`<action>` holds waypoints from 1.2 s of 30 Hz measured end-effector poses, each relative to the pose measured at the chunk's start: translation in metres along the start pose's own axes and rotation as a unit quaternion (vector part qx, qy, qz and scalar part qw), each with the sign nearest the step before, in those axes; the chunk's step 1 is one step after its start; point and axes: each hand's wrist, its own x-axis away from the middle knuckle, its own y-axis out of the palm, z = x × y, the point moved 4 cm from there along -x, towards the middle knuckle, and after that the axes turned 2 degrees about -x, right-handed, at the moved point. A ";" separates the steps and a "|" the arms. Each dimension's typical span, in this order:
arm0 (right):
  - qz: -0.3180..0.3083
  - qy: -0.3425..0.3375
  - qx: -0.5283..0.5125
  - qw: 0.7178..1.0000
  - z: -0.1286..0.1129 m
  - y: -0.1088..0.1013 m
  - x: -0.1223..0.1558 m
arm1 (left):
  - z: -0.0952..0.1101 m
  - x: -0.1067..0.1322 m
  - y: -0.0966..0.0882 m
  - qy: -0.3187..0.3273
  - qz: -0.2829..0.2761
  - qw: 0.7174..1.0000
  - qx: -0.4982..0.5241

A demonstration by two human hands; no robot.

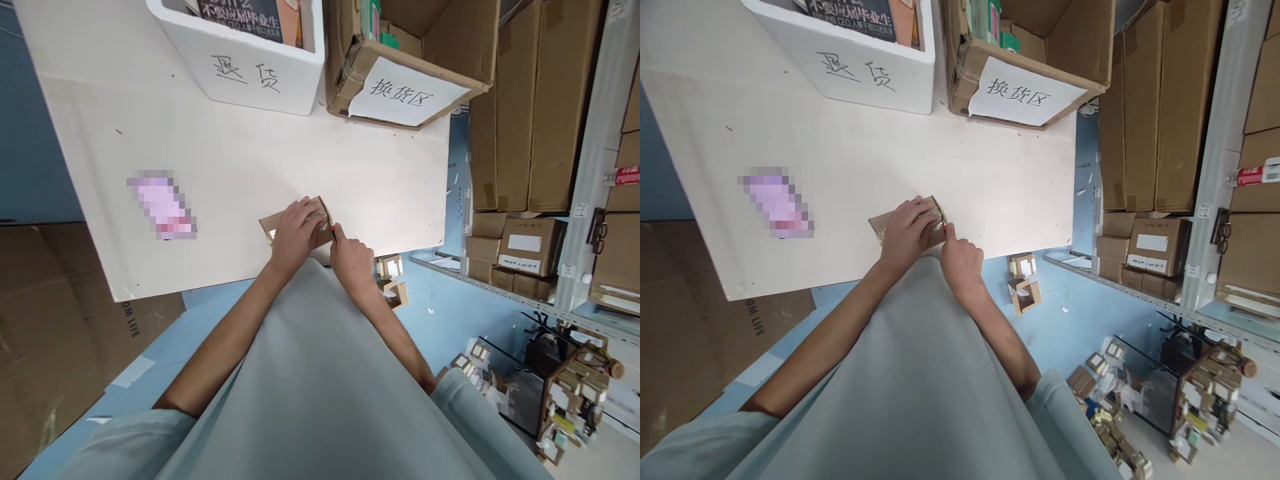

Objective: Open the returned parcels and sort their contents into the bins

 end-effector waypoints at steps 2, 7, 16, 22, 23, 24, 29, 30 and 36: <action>-0.001 -0.005 -0.019 1.000 0.002 0.001 0.001 | 0.000 0.000 0.000 -0.008 -0.001 1.000 0.004; -0.015 0.000 -0.041 0.999 0.009 0.004 0.005 | 0.002 0.001 -0.001 -0.015 0.002 1.000 -0.010; -0.029 -0.021 -0.079 0.996 0.021 0.006 0.002 | 0.002 0.000 -0.003 -0.008 0.000 0.998 -0.055; 0.011 -0.051 -0.181 0.982 0.058 0.011 0.028 | 0.000 0.023 -0.015 -0.014 0.000 0.996 -0.083; 0.027 -0.051 -0.214 0.975 0.065 0.013 0.022 | -0.003 0.032 -0.021 -0.019 0.002 0.996 -0.088; 0.037 -0.054 -0.249 0.966 0.070 0.018 0.012 | -0.007 0.042 -0.027 -0.023 0.006 0.995 -0.096; -0.012 -0.095 -0.389 0.916 0.061 0.061 -0.070 | -0.030 0.098 -0.064 -0.053 0.035 0.988 -0.141; -0.024 -0.100 -0.390 0.915 0.054 0.070 -0.085 | -0.033 0.107 -0.070 -0.063 0.041 0.986 -0.149; -0.098 -0.110 -0.446 0.883 0.006 0.102 -0.121 | -0.027 0.146 -0.087 -0.133 0.131 0.962 -0.200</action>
